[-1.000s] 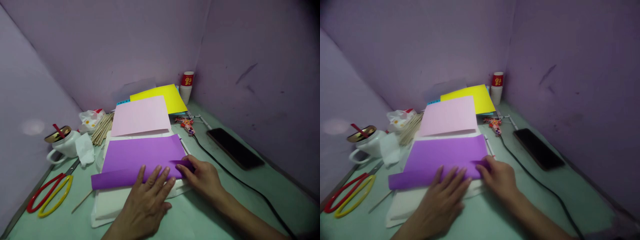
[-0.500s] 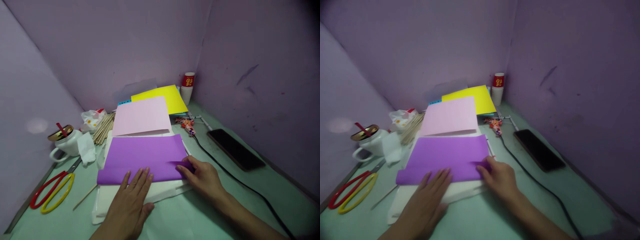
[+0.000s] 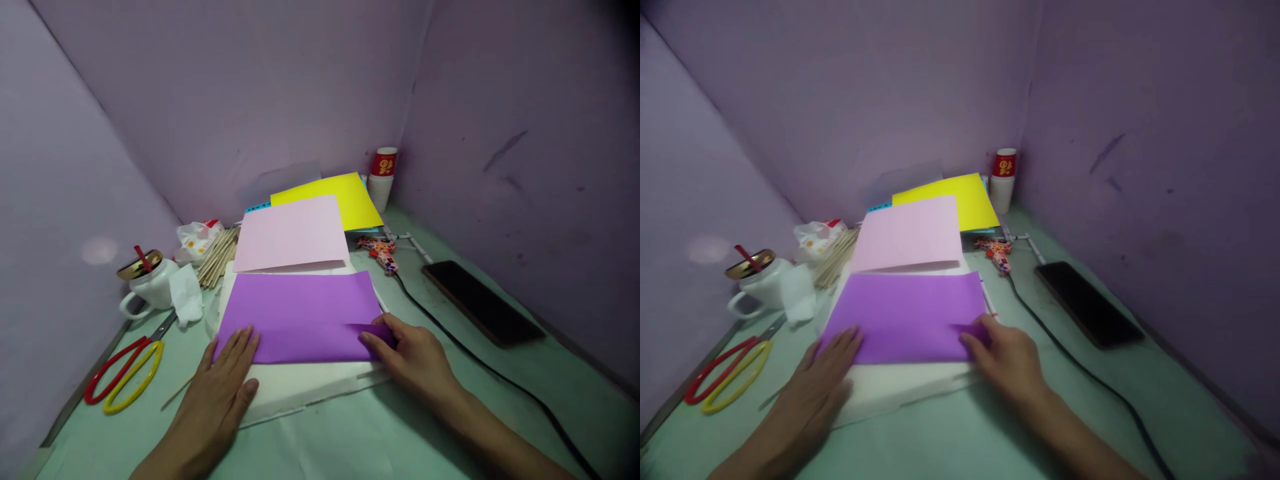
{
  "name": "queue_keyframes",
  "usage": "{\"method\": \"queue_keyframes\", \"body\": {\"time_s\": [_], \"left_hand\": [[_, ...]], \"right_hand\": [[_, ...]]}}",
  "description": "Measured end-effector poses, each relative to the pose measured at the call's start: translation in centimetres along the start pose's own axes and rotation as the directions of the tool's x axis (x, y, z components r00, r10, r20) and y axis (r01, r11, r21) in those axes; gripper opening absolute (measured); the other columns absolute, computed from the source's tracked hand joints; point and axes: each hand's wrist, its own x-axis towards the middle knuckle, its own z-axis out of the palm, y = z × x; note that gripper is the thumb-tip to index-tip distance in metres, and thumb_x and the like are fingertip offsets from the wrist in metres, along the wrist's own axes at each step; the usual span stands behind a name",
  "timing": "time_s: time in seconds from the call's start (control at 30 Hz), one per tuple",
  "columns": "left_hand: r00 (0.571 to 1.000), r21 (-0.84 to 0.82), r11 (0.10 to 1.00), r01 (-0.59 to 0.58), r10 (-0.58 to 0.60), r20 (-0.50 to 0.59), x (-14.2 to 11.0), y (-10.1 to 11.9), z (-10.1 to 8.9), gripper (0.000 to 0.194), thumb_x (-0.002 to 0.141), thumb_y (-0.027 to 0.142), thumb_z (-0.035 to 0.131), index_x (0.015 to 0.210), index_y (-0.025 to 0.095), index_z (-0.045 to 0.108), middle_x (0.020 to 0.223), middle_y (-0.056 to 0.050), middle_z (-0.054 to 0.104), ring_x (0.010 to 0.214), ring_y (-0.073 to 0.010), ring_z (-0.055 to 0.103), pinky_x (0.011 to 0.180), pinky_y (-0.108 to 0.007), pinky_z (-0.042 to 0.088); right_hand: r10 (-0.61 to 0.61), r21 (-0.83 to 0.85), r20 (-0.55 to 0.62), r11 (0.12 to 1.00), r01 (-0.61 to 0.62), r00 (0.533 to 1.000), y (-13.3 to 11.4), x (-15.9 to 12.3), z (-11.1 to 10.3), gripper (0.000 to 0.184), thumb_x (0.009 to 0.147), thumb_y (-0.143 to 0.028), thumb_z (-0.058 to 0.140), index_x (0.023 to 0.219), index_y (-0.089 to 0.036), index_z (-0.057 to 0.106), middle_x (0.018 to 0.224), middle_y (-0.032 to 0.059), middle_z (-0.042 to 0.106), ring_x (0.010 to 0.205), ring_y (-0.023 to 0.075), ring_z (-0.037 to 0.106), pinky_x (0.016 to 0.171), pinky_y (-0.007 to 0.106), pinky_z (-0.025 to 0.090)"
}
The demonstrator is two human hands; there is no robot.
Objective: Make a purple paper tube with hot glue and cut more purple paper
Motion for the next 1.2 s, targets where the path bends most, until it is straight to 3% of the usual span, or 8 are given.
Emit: {"method": "queue_keyframes", "body": {"time_s": [0.3,0.43,0.53,0.63,0.73,0.87,1.0,1.2], "left_hand": [[0.976,-0.085,0.973,0.214,-0.217,-0.029,-1.3,-1.5,1.7,0.063,0.091,0.029,0.034,0.146,0.025,0.002,0.151,-0.008,0.023,0.139,-0.0271,0.016,0.106,-0.055,0.026],[0.924,-0.089,0.953,0.291,-0.304,-0.233,-0.3,-0.4,0.3,0.071,0.088,0.021,0.041,0.146,0.028,0.000,0.153,-0.011,0.015,0.139,-0.0329,0.012,0.105,-0.061,0.023],[0.887,-0.108,0.967,0.232,-0.256,-0.384,1.1,1.0,-1.2,0.076,0.083,0.014,0.049,0.145,0.030,0.007,0.150,-0.012,0.024,0.136,-0.0352,0.021,0.105,-0.061,0.025],[0.892,-0.178,0.980,0.088,-0.157,-0.424,2.5,3.2,-2.4,0.072,0.080,0.010,0.052,0.143,0.024,0.021,0.143,-0.015,0.034,0.131,-0.0337,0.031,0.103,-0.056,0.033],[0.914,-0.290,0.954,-0.077,-0.049,-0.404,3.3,6.1,-2.6,0.065,0.079,0.007,0.050,0.139,0.016,0.028,0.142,-0.019,0.033,0.130,-0.0307,0.033,0.100,-0.049,0.039],[0.925,-0.388,0.910,-0.147,-0.012,-0.380,3.3,8.9,-1.8,0.069,0.077,0.001,0.044,0.141,0.012,0.023,0.143,-0.021,0.028,0.133,-0.0321,0.027,0.101,-0.051,0.039],[0.938,-0.477,0.873,-0.102,-0.075,-0.338,2.7,8.9,-1.2,0.076,0.075,0.002,0.041,0.144,0.017,0.014,0.149,-0.020,0.017,0.135,-0.0340,0.025,0.099,-0.054,0.039],[0.946,-0.458,0.885,-0.084,-0.072,-0.315,2.4,7.8,-1.8,0.083,0.071,0.000,0.044,0.145,0.014,0.010,0.148,-0.022,0.018,0.136,-0.0325,0.024,0.102,-0.053,0.037]], "right_hand": [[-0.030,0.046,-0.026,0.998,0.031,0.999,0.1,-0.4,-0.1,0.024,0.079,-0.043,0.054,0.074,-0.021,0.063,0.057,-0.0007,0.063,0.050,0.0161,0.056,0.049,0.024,0.037],[-0.079,0.173,-0.111,0.980,0.097,0.991,0.0,-1.1,-0.1,0.023,0.080,-0.040,0.055,0.069,-0.020,0.059,0.049,-0.0034,0.054,0.044,0.0120,0.049,0.046,0.023,0.036],[-0.173,0.200,-0.246,0.954,0.225,0.954,-0.4,-1.8,0.1,0.025,0.081,-0.036,0.056,0.061,-0.020,0.054,0.043,-0.0061,0.043,0.037,0.0083,0.039,0.039,0.021,0.029],[-0.291,0.199,-0.309,0.911,0.361,0.906,-1.1,-2.4,0.6,0.022,0.082,-0.027,0.055,0.062,-0.020,0.050,0.044,-0.0069,0.042,0.036,0.0066,0.038,0.038,0.020,0.028],[-0.330,0.302,-0.203,0.874,0.380,0.922,-2.4,-3.0,1.2,0.011,0.082,-0.020,0.052,0.073,-0.020,0.047,0.052,-0.0062,0.047,0.041,0.0072,0.043,0.042,0.019,0.033],[-0.315,0.554,0.067,0.801,0.227,0.947,-4.9,-3.6,1.3,0.011,0.084,-0.015,0.044,0.093,-0.020,0.043,0.069,-0.0023,0.057,0.055,0.0093,0.053,0.051,0.019,0.041],[-0.383,0.684,0.297,0.725,0.085,0.875,-6.8,-3.9,0.9,0.032,0.074,-0.016,0.054,0.105,-0.019,0.044,0.081,0.0019,0.063,0.067,0.0135,0.059,0.060,0.024,0.048],[-0.554,0.709,0.373,0.688,0.157,0.745,-6.1,-3.7,0.6,0.069,0.067,-0.017,0.067,0.131,-0.018,0.040,0.125,0.0126,0.056,0.108,0.0245,0.056,0.094,0.038,0.044]]}}
